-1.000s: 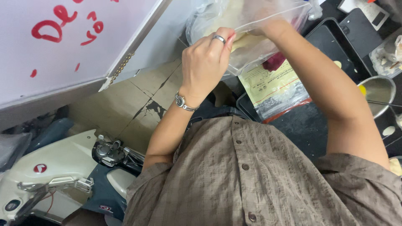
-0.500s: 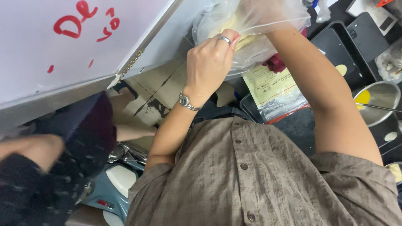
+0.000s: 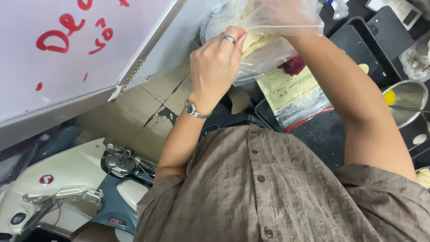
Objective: The person takes round dumpling wrappers from a plastic bag and pinches the edges of each wrapper together to fold it into a closed half-moon shape, placing the folded dumplings on the tray beside them. They repeat this folding cycle with one wrapper at a time throughout the clip.
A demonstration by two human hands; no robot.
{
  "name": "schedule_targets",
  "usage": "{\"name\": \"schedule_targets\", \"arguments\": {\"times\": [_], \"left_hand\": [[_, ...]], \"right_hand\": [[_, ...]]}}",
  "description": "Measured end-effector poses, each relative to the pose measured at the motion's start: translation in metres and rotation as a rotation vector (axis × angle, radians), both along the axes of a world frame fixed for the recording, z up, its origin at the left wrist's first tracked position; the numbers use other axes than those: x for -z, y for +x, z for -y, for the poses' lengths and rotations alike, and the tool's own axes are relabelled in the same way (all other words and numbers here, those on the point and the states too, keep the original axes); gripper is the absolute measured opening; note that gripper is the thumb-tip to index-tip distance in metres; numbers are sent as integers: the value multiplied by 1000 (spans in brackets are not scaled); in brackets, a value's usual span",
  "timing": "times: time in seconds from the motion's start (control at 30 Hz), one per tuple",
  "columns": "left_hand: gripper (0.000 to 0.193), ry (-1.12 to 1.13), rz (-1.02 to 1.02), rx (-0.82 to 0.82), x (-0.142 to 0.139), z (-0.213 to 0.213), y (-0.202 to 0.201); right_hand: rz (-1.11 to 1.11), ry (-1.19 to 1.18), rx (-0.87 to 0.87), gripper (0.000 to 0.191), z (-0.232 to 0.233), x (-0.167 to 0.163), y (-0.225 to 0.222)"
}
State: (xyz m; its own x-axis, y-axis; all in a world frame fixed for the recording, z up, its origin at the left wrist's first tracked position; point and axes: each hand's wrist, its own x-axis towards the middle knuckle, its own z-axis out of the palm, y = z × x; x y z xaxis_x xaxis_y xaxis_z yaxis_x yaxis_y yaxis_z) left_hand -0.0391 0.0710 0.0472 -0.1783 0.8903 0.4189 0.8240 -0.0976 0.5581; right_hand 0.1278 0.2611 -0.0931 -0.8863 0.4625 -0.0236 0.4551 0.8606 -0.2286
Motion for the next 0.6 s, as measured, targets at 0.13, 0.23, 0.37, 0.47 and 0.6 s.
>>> {"name": "schedule_targets", "arguments": {"times": [0.13,0.23,0.37,0.47,0.6], "left_hand": [[9,38,12,-17,-3,4,-1],[8,15,11,-25,-4,6,-3],[7,12,17,-30,-4,8,-8],[7,14,-2,-47,-3,10,-16],[5,8,-15,-62,-2,11,-25]], "right_hand": [[-142,243,-40,9,34,-34,10],[-107,160,57,12,76,-77,33],[-422,-235,303,6,119,-124,91],[-454,-394,607,10,139,-133,143],[-426,-573,803,12,168,-120,196]]}}
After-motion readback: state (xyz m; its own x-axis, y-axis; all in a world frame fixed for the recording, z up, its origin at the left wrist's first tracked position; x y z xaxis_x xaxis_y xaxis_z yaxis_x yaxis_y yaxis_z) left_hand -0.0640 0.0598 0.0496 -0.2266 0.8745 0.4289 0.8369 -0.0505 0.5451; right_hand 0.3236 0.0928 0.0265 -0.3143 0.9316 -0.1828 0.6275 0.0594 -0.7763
